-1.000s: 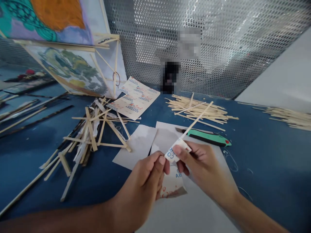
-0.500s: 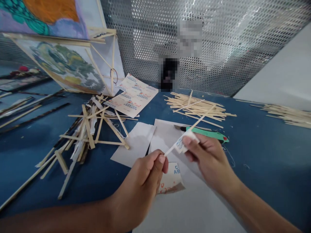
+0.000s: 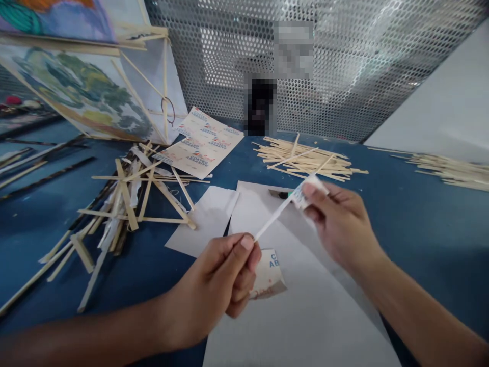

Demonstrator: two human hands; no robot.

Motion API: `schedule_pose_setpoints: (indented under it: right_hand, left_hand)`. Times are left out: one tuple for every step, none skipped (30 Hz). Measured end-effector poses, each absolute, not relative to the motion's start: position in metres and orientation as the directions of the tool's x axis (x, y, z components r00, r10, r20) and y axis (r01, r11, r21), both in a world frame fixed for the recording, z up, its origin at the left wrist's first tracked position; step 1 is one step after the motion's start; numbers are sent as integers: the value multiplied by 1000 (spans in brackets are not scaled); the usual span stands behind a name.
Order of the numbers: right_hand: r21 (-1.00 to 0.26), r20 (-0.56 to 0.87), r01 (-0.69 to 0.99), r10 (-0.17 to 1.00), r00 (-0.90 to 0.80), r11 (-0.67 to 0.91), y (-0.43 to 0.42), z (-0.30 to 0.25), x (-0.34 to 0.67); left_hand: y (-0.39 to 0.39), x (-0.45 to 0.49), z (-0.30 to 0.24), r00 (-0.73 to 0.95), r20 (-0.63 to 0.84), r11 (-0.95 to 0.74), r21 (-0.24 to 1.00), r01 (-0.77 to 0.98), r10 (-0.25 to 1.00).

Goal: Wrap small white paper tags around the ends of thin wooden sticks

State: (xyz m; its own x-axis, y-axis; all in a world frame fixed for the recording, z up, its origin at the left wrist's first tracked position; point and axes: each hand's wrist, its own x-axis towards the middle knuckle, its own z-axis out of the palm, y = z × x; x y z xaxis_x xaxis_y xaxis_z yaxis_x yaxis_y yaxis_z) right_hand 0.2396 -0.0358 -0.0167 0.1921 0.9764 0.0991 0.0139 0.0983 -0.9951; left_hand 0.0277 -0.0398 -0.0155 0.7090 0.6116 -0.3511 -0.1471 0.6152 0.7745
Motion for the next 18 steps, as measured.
schedule_pose_setpoints:
  right_hand:
    - [-994, 111, 17, 974, 198, 110, -36, -17, 240]
    - [-994, 110, 31, 977, 180, 106, -36, -17, 239]
    - [-994, 107, 51, 983, 146, 100, -36, -18, 238]
    - [-992, 112, 70, 987, 114, 105, -36, -18, 237]
    - [-989, 128, 85, 987, 94, 120, -37, -18, 236]
    - [-986, 145, 99, 985, 90, 136, -37, -18, 235]
    - [-983, 152, 116, 985, 83, 142, -37, -17, 234]
    - [-982, 145, 136, 987, 72, 134, -38, -17, 234]
    - [-981, 134, 149, 989, 66, 123, -38, -16, 234]
    - [-982, 131, 146, 989, 71, 120, -38, -16, 234]
    - [-984, 136, 130, 986, 96, 123, -38, -15, 235]
    - [-985, 141, 114, 982, 127, 127, -38, -15, 235]
    - [-987, 136, 108, 981, 138, 122, -37, -15, 236]
    - [-988, 123, 113, 983, 139, 107, -37, -15, 237]
    - [-989, 115, 114, 984, 137, 99, -36, -16, 237]
    - [-989, 110, 111, 986, 128, 96, -35, -17, 238]
    - [-990, 129, 76, 977, 168, 118, -35, -18, 239]
    - [-990, 138, 38, 971, 198, 133, -34, -19, 239]
  left_hand:
    - [-38, 28, -15, 728, -352, 643, 750, -158, 589]
    - [-36, 28, -15, 746, -348, 663, 731, -162, 567]
    - [-35, 28, -16, 758, -342, 674, 719, -169, 555]
    - [-33, 29, -16, 757, -340, 678, 713, -179, 558]
    - [-32, 29, -17, 754, -338, 679, 709, -189, 563]
    - [-32, 29, -18, 753, -337, 684, 702, -199, 565]
    - [-31, 29, -18, 757, -337, 691, 694, -202, 560]
    - [-31, 29, -18, 763, -337, 699, 686, -203, 552]
    - [-31, 29, -18, 768, -334, 702, 682, -203, 546]
    - [-31, 28, -18, 773, -328, 703, 680, -206, 543]
    - [-31, 28, -18, 775, -325, 704, 679, -209, 542]
    - [-31, 28, -17, 774, -323, 704, 677, -212, 544]
    - [-31, 27, -17, 778, -319, 706, 675, -214, 541]
    - [-31, 27, -17, 787, -309, 709, 672, -217, 534]
    - [-31, 27, -17, 792, -303, 709, 670, -218, 530]
    - [-31, 27, -17, 793, -301, 711, 667, -223, 530]
    - [-30, 28, -17, 794, -297, 712, 665, -227, 530]
    - [-30, 28, -17, 796, -295, 713, 663, -229, 529]
